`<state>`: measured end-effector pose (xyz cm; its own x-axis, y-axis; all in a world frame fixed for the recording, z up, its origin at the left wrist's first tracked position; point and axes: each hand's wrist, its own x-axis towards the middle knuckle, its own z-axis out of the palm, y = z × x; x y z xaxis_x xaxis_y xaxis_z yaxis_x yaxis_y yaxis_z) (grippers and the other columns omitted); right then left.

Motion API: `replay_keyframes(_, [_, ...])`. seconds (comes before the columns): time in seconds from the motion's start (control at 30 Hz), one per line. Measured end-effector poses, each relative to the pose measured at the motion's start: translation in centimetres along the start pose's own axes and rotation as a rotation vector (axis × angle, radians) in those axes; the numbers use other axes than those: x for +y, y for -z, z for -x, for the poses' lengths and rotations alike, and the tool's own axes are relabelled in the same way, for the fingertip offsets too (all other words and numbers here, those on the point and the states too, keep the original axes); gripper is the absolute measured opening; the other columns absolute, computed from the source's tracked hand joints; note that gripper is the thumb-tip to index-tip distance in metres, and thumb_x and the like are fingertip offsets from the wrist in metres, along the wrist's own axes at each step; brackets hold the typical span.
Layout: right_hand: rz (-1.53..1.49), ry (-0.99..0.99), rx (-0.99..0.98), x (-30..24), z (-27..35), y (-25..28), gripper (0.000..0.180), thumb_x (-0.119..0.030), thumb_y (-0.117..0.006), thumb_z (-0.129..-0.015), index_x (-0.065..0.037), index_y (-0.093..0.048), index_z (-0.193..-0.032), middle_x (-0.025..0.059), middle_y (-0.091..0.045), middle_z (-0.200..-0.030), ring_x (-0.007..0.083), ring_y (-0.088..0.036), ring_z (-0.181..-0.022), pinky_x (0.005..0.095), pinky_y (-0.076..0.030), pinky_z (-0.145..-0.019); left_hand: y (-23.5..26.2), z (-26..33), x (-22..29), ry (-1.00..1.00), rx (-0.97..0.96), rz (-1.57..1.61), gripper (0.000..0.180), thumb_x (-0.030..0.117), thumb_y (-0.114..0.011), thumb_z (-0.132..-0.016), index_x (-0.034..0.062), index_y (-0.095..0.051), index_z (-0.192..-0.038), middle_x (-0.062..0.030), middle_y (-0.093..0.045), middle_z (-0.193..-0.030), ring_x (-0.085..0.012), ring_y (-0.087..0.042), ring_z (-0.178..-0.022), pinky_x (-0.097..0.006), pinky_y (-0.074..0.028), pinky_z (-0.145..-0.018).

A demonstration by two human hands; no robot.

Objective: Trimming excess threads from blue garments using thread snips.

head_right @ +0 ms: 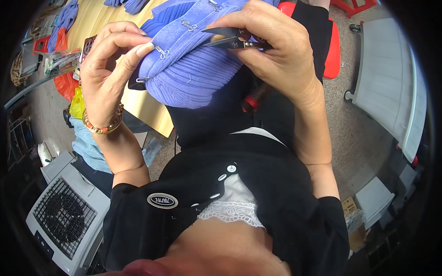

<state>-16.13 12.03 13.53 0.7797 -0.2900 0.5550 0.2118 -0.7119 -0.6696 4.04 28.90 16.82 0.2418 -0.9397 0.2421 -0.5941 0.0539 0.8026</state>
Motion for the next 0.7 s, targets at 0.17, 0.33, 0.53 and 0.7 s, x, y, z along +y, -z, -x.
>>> replay_keyframes(0.17, [0.038, 0.025, 0.000, -0.1, -0.5, 0.1, 0.044, 0.016, -0.057, -0.057, 0.003, -0.068, -0.098, 0.0067, -0.059, -0.079, 0.0116, -0.055, -0.067, 0.0209, -0.039, -0.057, -0.4, -0.1, 0.2, -0.091, 0.100, -0.056, 0.011, -0.002, -0.066, -0.083, -0.0019, -0.068, -0.093, -0.0101, -0.062, -0.100, -0.0144, -0.060, -0.091, -0.023, -0.047, -0.078])
replay_keyframes(0.33, [0.002, 0.020, 0.023, -0.1, -0.3, 0.0, 0.043, 0.017, -0.059, -0.057, 0.002, -0.068, -0.097, 0.0064, -0.061, -0.081, 0.0115, -0.053, -0.068, 0.0216, -0.037, -0.057, -0.7, 0.2, 0.5, -0.076, 0.143, -0.132, 0.012, -0.002, -0.067, -0.082, -0.0016, -0.069, -0.094, -0.0110, -0.065, -0.098, -0.0162, -0.062, -0.092, -0.024, -0.048, -0.078])
replay_keyframes(0.53, [0.015, 0.046, 0.021, -0.2, -0.2, 0.1, 0.044, 0.018, -0.059, -0.056, 0.004, -0.067, -0.097, 0.0089, -0.064, -0.085, 0.0129, -0.054, -0.070, 0.0225, -0.040, -0.059, -0.9, -0.4, 0.7, -0.155, 0.125, -0.237, 0.009, -0.001, -0.065, -0.084, -0.0029, -0.068, -0.093, -0.0098, -0.067, -0.094, -0.0152, -0.063, -0.087, -0.025, -0.049, -0.077])
replay_keyframes(0.7, [0.016, 0.039, 0.005, -0.2, -0.1, 0.3, 0.046, 0.019, -0.055, -0.056, 0.005, -0.066, -0.098, 0.0104, -0.064, -0.086, 0.0139, -0.056, -0.070, 0.0231, -0.043, -0.060, -1.2, -1.4, 0.8, -0.187, 0.092, -0.219, 0.009, 0.001, -0.064, -0.086, -0.0035, -0.067, -0.093, -0.0092, -0.066, -0.092, -0.0144, -0.063, -0.084, -0.023, -0.049, -0.075])
